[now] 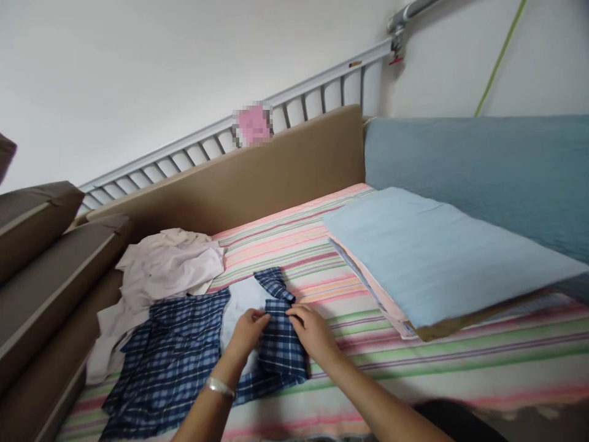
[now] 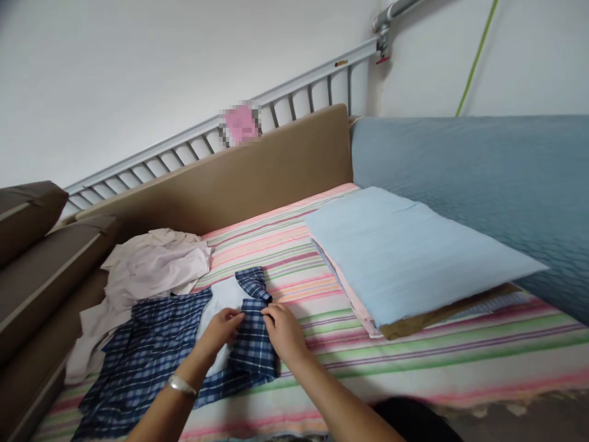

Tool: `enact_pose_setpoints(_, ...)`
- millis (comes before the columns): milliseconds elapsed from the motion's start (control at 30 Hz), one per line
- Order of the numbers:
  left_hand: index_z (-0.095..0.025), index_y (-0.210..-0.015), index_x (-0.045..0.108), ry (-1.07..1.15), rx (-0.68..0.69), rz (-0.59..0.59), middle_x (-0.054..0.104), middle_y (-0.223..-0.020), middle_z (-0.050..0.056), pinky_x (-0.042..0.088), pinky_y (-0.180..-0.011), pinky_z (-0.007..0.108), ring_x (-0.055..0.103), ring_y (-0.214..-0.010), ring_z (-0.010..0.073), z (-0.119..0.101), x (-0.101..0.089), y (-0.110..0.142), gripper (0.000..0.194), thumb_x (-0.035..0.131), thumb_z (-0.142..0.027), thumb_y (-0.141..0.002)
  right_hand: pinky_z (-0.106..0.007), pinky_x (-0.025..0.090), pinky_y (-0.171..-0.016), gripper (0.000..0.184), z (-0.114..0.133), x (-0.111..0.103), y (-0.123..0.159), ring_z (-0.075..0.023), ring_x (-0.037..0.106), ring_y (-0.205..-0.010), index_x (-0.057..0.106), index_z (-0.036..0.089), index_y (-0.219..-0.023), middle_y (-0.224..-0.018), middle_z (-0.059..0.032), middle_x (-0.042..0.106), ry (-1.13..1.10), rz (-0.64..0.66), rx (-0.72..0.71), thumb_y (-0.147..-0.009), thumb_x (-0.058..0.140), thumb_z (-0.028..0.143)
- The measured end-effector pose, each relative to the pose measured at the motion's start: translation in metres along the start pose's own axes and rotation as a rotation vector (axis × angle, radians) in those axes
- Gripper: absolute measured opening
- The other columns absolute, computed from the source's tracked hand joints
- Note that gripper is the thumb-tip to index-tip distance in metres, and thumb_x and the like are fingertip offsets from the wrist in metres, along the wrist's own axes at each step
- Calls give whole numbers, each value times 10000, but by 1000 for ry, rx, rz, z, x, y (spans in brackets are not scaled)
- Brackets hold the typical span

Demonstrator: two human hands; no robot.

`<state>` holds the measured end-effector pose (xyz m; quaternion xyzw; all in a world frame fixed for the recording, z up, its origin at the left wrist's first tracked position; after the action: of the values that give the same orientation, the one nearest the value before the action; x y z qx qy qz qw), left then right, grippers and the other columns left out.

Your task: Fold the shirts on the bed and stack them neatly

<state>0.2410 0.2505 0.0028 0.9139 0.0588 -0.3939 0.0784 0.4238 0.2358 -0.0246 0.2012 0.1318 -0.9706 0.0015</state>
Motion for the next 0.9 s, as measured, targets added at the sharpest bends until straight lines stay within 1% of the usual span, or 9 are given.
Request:
enact_pose_setpoints(133,-157,-633,570,-6,-47,0,528,-506,-33,353,-516,229,502,-512,116,4,11,17,121,620,-259,-676,-326,486,-754,184,-7,-5,-7,-177,609,-778,599,192,-917,-878,-40,647,-15,-128,88,-798,459,184)
enact_pose_setpoints(200,-170,-597,531,-11,-59,-22,494,-498,-42,328,-524,231,480,-514,113,11,11,23,126,590,-219,-697,-323,490,-766,313,-11,-4,-10,-176,607,-814,561,177,-1066,-958,-60,635,22,-165,84,-778,446,137)
enact_pose_setpoints(267,-180,-599,511,-12,-67,-39,474,-496,-48,323,-539,234,472,-519,116,18,12,30,130,568,-195,-715,-325,478,-830,482,-12,0,-14,-184,583,-952,490,174,-1221,-1105,-88,595,91,-170,10,-755,416,76)
enact_pose_setpoints(333,-186,-623,505,-8,-70,-45,480,-506,-48,332,-564,234,486,-538,122,24,14,37,114,552,-175,-727,-322,446,-903,577,-10,5,-20,-184,526,-1084,458,199,-1286,-1219,-85,544,166,-146,-80,-736,397,33)
enact_pose_setpoints(400,-190,-660,508,-4,-73,-46,499,-522,-41,343,-589,235,507,-561,129,28,18,44,92,530,-169,-747,-307,422,-932,565,-4,9,-28,-179,512,-1105,525,218,-1238,-1201,-65,565,234,-103,-129,-728,397,12)
enact_pose_setpoints(500,-192,-698,516,-4,-86,-51,538,-561,-21,350,-618,242,535,-599,142,31,23,47,74,509,-182,-771,-289,439,-858,390,9,14,-39,-179,571,-964,650,217,-1061,-1009,-53,650,353,-64,-116,-778,430,62)
enact_pose_setpoints(600,-191,-707,527,-1,-101,-53,582,-632,8,355,-653,254,557,-662,158,33,25,46,63,511,-187,-769,-314,430,-833,263,25,22,-40,-197,580,-913,685,197,-958,-944,-70,675,462,-70,-134,-876,439,242)
enact_pose_setpoints(767,-180,-779,553,41,-102,-38,632,-724,45,375,-694,274,584,-732,179,33,24,48,67,490,-164,-763,-465,301,-1007,324,36,49,-19,-271,454,-1206,640,227,-1110,-1251,-82,581,595,94,-231,-896,427,344)
enact_pose_setpoints(900,-165,-954,556,94,-93,-6,640,-689,30,410,-678,267,599,-701,176,28,14,64,210,480,-142,-759,-514,201,-1068,395,31,61,-5,-269,329,-1317,546,217,-1247,-1367,-87,472,623,174,-225,-890,426,337)
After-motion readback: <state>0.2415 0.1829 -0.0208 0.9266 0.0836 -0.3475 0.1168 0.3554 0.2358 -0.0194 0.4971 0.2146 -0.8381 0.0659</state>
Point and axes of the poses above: each hand's wrist, its own y-axis away from the middle knuckle, its own x-axis out of the palm, z = x × y, the point moved 2 cm from there along -y, towards the middle knuckle
